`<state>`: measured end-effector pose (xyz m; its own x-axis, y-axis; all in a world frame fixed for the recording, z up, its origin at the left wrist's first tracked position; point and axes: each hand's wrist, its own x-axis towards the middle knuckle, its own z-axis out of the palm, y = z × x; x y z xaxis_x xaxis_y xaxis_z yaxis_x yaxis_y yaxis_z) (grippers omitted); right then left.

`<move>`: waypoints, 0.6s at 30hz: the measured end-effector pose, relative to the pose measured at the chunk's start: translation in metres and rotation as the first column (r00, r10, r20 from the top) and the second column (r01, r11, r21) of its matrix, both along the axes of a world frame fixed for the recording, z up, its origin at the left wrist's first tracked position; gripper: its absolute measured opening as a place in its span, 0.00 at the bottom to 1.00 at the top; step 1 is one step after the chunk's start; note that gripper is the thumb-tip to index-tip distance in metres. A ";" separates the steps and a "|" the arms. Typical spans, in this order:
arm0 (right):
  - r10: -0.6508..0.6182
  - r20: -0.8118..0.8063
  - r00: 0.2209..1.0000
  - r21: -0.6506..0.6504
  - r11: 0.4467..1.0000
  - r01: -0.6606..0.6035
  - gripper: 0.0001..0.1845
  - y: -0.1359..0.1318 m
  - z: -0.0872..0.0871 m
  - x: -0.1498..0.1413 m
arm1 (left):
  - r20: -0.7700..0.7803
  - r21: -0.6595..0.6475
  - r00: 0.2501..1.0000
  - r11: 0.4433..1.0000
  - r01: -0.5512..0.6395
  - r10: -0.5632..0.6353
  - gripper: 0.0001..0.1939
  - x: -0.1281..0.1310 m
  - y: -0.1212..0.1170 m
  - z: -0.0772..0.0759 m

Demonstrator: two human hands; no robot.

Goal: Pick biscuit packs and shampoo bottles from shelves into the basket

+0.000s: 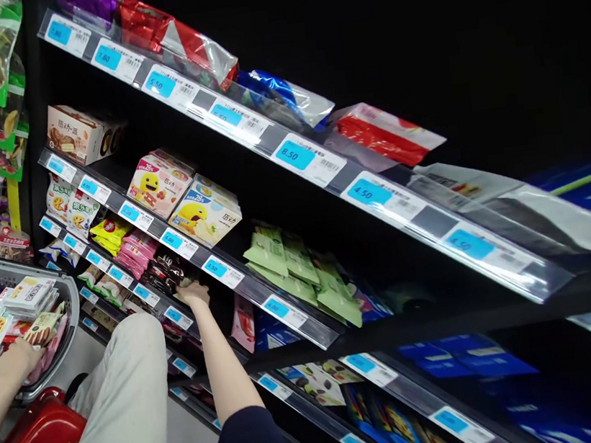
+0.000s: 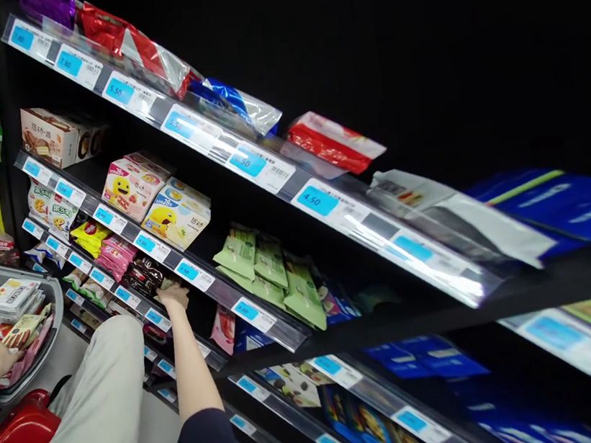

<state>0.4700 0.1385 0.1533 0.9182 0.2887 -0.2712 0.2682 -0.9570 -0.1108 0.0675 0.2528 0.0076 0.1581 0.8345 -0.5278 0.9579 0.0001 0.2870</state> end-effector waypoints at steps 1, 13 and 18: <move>-0.025 0.001 1.000 -0.024 0.999 0.025 0.27 -0.002 0.000 -0.001 | -0.021 0.012 1.000 1.000 0.007 -0.007 0.38 0.001 -0.003 -0.007; -0.064 0.142 0.988 0.003 0.998 0.064 0.30 -0.038 0.030 -0.026 | -0.048 0.143 0.997 0.988 0.065 -0.058 0.38 0.000 -0.004 -0.055; 0.165 0.189 0.968 0.096 0.978 -0.185 0.27 0.007 0.056 -0.036 | -0.014 0.158 0.985 0.972 0.172 -0.172 0.37 -0.003 0.004 -0.048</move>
<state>0.4339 0.1452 0.2094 0.8812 0.4685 -0.0634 0.4557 -0.8775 -0.1494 0.0648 0.2565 -0.0402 0.3068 0.8675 -0.3916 0.9396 -0.2105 0.2700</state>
